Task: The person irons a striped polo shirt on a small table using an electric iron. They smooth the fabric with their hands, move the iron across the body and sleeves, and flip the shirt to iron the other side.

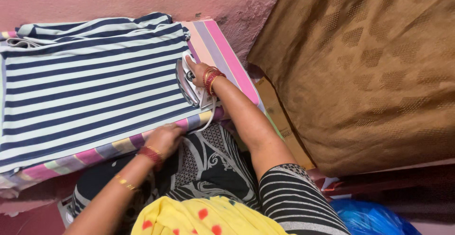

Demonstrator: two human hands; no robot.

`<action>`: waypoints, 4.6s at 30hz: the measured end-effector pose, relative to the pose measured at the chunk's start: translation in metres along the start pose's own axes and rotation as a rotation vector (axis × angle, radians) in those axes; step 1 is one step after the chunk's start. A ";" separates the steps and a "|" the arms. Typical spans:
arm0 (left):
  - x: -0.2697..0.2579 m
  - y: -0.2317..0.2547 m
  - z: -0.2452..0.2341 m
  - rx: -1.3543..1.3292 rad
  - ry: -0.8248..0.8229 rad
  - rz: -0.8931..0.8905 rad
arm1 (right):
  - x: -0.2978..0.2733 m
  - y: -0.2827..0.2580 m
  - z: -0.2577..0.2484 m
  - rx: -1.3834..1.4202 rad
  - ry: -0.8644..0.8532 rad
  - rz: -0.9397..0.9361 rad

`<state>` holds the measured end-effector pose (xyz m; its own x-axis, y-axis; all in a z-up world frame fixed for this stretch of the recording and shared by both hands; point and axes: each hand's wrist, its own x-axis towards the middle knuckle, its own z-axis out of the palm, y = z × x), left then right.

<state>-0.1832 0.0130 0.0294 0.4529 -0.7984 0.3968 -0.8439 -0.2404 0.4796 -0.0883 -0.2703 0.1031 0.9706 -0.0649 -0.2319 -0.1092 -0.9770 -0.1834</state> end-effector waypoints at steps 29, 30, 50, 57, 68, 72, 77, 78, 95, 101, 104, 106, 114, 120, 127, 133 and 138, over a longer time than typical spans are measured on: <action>-0.252 -0.185 -0.116 0.509 0.396 -0.819 | -0.023 -0.010 0.020 0.000 0.070 -0.002; -0.252 -0.183 -0.115 0.508 0.406 -0.817 | -0.029 -0.009 0.021 -0.003 0.064 -0.043; -0.247 -0.176 -0.125 0.508 0.369 -0.925 | -0.054 -0.082 0.014 0.025 -0.025 -0.094; -0.232 -0.173 -0.124 0.652 0.447 -0.837 | -0.040 -0.083 0.035 0.058 0.114 0.036; -0.217 -0.172 -0.099 0.647 0.300 -0.718 | 0.057 -0.076 0.023 0.149 0.151 0.229; -0.216 -0.177 -0.103 0.657 0.277 -0.720 | 0.075 -0.075 0.015 0.194 0.140 0.255; -0.218 -0.177 -0.103 0.669 0.262 -0.714 | 0.062 -0.079 0.014 0.155 0.083 0.165; -0.217 -0.176 -0.103 0.675 0.263 -0.716 | 0.056 -0.081 0.014 0.146 0.076 0.140; -0.211 -0.173 -0.104 0.685 0.246 -0.755 | 0.094 -0.108 0.021 0.176 0.129 0.095; -0.212 -0.174 -0.103 0.718 0.210 -0.785 | 0.065 -0.127 0.014 0.172 0.005 0.006; -0.211 -0.178 -0.102 0.701 0.212 -0.784 | 0.056 -0.145 0.014 0.104 -0.034 -0.007; -0.212 -0.178 -0.100 0.686 0.211 -0.792 | 0.059 -0.152 0.017 0.145 -0.037 0.024; -0.209 -0.173 -0.105 0.692 0.219 -0.796 | 0.106 -0.175 0.018 0.191 0.074 0.002; -0.206 -0.166 -0.107 0.668 0.223 -0.791 | 0.085 -0.184 0.016 0.135 -0.054 -0.047; -0.206 -0.166 -0.106 0.660 0.210 -0.815 | 0.091 -0.206 0.022 0.164 -0.022 0.002; -0.203 -0.167 -0.109 0.661 0.183 -0.830 | 0.123 -0.226 0.015 0.208 0.004 0.021; -0.204 -0.163 -0.108 0.659 0.183 -0.823 | 0.116 -0.229 0.015 0.161 0.005 -0.043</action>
<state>-0.1068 0.2752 -0.0454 0.9438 -0.1729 0.2816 -0.2233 -0.9619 0.1577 0.0463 -0.0515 0.1040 0.9761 -0.0253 -0.2158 -0.1003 -0.9336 -0.3441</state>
